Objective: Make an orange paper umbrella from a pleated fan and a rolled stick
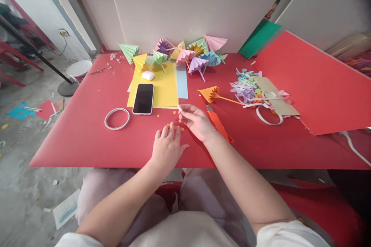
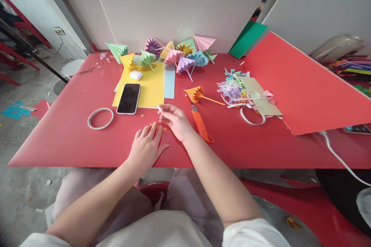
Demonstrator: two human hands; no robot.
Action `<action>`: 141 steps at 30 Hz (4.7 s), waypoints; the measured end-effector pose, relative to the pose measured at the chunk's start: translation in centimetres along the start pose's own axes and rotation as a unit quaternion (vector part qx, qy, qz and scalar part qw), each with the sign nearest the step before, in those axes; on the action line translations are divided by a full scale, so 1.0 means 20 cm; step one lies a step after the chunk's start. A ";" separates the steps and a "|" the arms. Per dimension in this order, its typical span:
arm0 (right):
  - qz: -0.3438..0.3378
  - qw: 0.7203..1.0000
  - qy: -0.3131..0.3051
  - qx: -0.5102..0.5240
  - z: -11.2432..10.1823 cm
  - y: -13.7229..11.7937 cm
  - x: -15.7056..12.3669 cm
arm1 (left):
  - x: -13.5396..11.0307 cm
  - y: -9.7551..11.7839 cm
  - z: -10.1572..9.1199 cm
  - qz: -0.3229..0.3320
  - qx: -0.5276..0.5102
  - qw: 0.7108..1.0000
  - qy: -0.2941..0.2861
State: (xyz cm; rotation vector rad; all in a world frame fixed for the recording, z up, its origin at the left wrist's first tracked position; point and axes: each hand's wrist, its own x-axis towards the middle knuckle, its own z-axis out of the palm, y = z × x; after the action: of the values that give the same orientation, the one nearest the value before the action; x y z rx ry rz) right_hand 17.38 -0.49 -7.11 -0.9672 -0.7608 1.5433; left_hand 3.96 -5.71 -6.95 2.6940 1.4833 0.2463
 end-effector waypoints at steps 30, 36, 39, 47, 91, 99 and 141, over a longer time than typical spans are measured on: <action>-0.090 0.944 -0.132 -0.288 0.00 0.00 -0.03 | 0.09 -0.19 -0.07 -0.231 -0.481 0.843 0.067; -0.085 0.942 -0.150 -0.289 0.01 -0.01 -0.04 | 0.09 -0.19 -0.06 -0.238 -0.510 0.824 0.073; -0.081 0.940 -0.156 -0.292 0.01 -0.01 -0.04 | 0.09 -0.19 -0.06 -0.234 -0.528 0.813 0.080; -0.099 0.952 -0.081 -0.277 -0.01 0.01 -0.02 | 0.08 -0.18 -0.07 -0.272 -0.543 0.780 0.151; 0.035 0.983 -0.177 -0.041 -0.03 -0.01 -0.02 | 0.06 -0.15 -0.10 -0.238 -0.558 0.774 0.183; 0.044 0.971 -0.221 -0.083 -0.03 -0.01 -0.04 | 0.07 -0.15 -0.10 -0.245 -0.614 0.721 0.207; -0.317 0.775 -0.100 -0.537 -0.03 0.02 -0.05 | 0.06 -0.28 -0.11 0.015 -0.099 0.994 0.043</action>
State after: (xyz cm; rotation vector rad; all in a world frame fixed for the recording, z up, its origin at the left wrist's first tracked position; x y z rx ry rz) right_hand 17.76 -1.52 -7.54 -1.1378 -2.0000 0.5079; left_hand -0.35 -1.70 -5.35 2.5782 1.3595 0.4908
